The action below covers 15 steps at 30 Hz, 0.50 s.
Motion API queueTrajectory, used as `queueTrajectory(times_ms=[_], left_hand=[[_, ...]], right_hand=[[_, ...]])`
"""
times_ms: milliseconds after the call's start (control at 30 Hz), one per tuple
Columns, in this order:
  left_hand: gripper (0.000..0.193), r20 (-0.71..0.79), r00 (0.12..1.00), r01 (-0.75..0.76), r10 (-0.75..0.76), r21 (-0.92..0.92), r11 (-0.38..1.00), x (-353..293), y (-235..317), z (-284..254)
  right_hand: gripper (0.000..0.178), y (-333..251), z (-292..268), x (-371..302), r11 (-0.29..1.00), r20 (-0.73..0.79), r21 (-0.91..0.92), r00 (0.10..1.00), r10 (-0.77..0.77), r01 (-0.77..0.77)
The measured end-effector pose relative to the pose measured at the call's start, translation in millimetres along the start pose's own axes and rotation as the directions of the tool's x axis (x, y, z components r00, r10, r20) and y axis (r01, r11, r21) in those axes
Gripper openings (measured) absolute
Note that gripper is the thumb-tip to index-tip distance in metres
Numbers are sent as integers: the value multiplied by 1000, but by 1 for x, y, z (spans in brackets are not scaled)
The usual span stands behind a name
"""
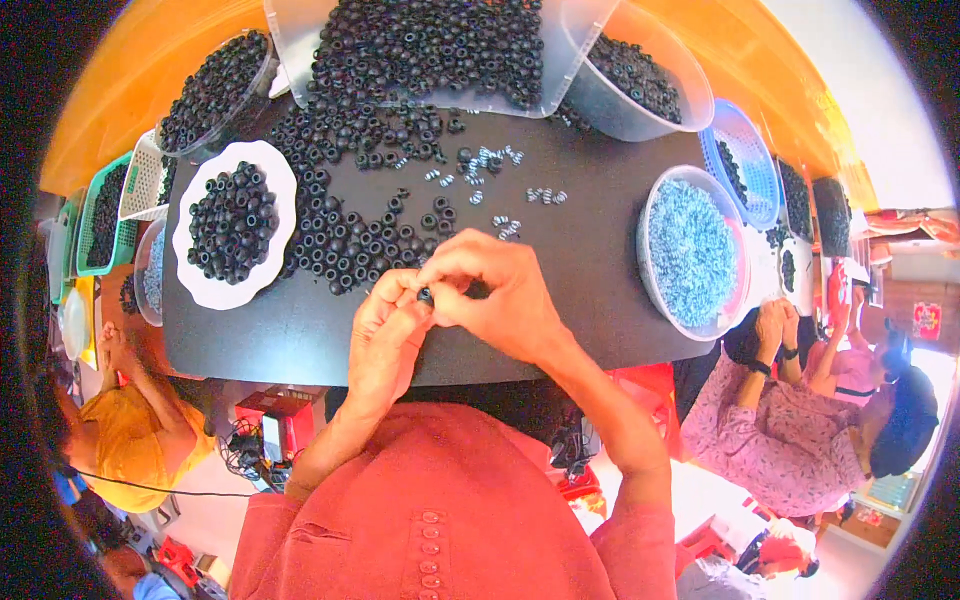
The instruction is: The person assembles small blue plastic inserts into black circular rubber rings by hand at a workbench.
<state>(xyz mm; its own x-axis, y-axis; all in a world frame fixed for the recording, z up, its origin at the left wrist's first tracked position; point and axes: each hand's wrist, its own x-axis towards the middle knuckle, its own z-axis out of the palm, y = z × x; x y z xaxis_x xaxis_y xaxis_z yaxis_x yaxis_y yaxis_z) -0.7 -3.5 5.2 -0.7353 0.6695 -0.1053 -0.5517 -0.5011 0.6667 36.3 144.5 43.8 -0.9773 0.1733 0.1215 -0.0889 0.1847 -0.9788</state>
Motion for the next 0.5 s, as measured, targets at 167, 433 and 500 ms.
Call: queueTrajectory(times_ms=[167, 433, 500], left_hand=[[17, 37, 999, -17, 13, 127, 992, 0, -6, 0], [12, 10, 1000, -24, 22, 166, 986, -2, -5, 3], [12, 15, 1000, -27, 25, 176, 984, -3, -6, 1]], right_hand=[[22, 8, -5, -14, 994, -9, 90, 998, -61, 62], [12, 7, -6, -20, 968, -16, 244, 998, 66, -60], [11, 8, -6, -20, 986, -14, 167, 1000, 6, -4]])
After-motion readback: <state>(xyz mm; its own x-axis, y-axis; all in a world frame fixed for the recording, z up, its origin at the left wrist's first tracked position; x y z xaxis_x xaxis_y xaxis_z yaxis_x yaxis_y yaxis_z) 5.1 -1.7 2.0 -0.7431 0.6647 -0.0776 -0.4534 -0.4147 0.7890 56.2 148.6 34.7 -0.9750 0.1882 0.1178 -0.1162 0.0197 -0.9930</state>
